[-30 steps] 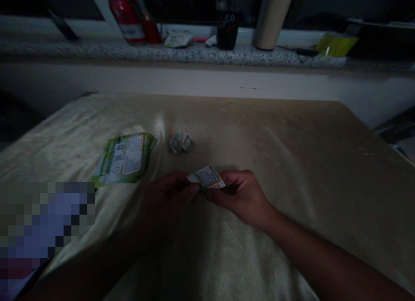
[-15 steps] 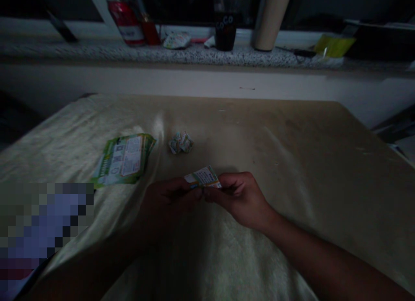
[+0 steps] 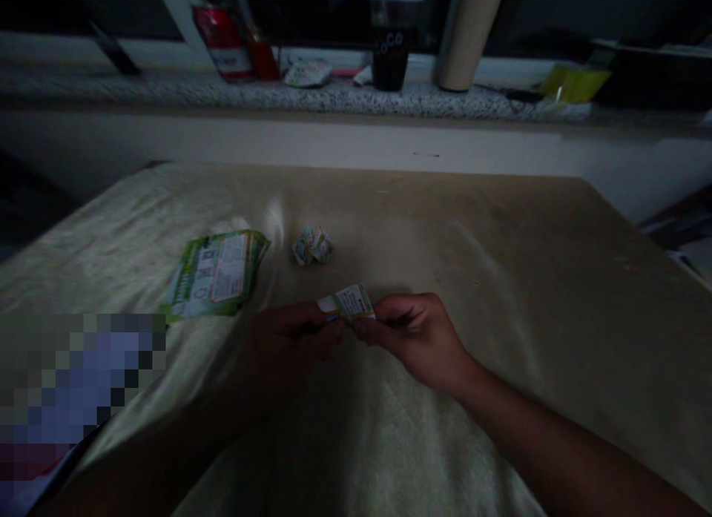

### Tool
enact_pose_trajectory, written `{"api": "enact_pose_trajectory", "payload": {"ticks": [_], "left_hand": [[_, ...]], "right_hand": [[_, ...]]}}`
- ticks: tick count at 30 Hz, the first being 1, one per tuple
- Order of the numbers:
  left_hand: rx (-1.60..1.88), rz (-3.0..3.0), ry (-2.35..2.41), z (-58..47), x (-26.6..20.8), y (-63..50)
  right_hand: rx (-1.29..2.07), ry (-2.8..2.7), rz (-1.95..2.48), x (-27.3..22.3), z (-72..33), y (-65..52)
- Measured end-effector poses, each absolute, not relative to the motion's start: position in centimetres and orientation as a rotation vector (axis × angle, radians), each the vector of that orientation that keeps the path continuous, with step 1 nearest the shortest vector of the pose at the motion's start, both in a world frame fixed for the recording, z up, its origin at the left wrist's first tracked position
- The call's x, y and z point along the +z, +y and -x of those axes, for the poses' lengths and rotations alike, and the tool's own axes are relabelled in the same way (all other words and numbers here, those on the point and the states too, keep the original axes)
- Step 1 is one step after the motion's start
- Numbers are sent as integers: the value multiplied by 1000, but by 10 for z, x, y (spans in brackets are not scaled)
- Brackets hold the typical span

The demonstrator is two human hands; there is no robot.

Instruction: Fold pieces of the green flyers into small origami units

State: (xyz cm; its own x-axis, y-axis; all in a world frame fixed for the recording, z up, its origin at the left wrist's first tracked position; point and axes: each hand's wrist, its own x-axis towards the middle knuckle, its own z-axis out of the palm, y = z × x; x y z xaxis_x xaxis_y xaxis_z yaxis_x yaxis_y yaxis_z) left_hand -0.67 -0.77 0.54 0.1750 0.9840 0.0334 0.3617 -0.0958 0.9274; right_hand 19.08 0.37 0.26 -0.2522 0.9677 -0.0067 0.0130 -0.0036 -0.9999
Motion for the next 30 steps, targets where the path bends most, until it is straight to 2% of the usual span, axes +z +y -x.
{"api": "enact_pose_trajectory", "payload": {"ticks": [4,7,14,19,24,30], "left_hand": [[897,-1470,1219,8,6,-7],[870,-1449,1187,9,9,-6],[832,-1589,1245,8,14,-8],[766,-1466,1279,10,11,-4],[561,-1414,1277,16,14,4],[341,-1753,1311,24,11,12]], "right_hand": [[1664,-1364,955,1,-196,7],[1730,-1303,932,-2,-197,10],[1575,-1362,1186,0,-195,12],[1428,-1458,1165,3,-196,12],[1345,-1474,1185,2,-198,13],[1252,-1706,1230,-10,-196,9]]}}
